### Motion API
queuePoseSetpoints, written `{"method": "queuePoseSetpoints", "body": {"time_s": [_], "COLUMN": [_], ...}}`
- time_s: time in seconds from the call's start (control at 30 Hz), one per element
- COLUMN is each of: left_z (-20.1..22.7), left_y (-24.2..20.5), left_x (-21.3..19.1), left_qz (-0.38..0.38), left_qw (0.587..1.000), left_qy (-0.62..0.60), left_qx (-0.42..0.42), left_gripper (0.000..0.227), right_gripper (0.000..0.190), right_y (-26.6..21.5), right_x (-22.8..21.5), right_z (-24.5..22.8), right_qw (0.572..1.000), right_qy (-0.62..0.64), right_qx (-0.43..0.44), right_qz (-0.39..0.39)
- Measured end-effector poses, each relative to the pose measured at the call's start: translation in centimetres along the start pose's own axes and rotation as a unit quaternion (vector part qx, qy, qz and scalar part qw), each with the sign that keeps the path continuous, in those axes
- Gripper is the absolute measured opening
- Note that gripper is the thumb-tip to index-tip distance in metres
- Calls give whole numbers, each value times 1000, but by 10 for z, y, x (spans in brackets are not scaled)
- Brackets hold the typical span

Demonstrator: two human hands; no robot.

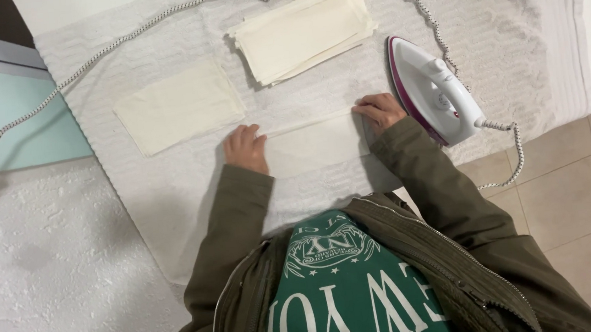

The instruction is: Ironing small rectangular pieces of white cloth.

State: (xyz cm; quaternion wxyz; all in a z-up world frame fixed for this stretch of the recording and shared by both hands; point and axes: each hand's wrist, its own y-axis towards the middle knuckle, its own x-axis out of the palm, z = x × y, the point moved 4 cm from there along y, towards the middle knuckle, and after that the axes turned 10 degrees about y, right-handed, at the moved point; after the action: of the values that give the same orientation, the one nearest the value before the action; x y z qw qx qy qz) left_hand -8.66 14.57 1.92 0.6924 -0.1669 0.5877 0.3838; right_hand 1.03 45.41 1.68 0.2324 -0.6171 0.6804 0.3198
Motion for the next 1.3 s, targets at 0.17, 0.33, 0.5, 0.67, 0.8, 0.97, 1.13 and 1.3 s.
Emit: {"method": "queuePoseSetpoints", "body": {"time_s": [0.17, 0.33, 0.5, 0.67, 0.8, 0.97, 1.13, 1.3], "left_z": [93, 132, 127, 127, 126, 126, 125, 124], "left_y": [34, 33, 26, 26, 26, 25, 25, 22], "left_x": [33, 52, 66, 74, 68, 69, 75, 75], "left_qz": [-156, -159, -134, -168, -175, -176, -171, -156], "left_qw": [987, 975, 975, 971, 968, 969, 971, 974], "left_qy": [8, 33, 50, 34, 60, 57, 52, 33], "left_qx": [41, 153, 167, 165, 169, 163, 158, 160], "left_gripper": [44, 81, 81, 79, 78, 78, 77, 79], "right_gripper": [37, 41, 35, 37, 47, 62, 71, 58], "right_y": [-6, -3, 5, 17, 8, 26, 38, 24], "right_x": [9, 0, -21, -100, -118, -138, -137, -113], "right_z": [12, -1, -35, -20, 62, 39, -43, -26], "right_qw": [1000, 1000, 998, 979, 933, 899, 835, 898], "right_qy": [-12, -17, -49, -184, -181, -82, -191, -293], "right_qx": [-14, -15, -20, 12, 311, 411, 424, 162], "right_qz": [5, 0, -25, 89, -31, -130, -295, -285]}}
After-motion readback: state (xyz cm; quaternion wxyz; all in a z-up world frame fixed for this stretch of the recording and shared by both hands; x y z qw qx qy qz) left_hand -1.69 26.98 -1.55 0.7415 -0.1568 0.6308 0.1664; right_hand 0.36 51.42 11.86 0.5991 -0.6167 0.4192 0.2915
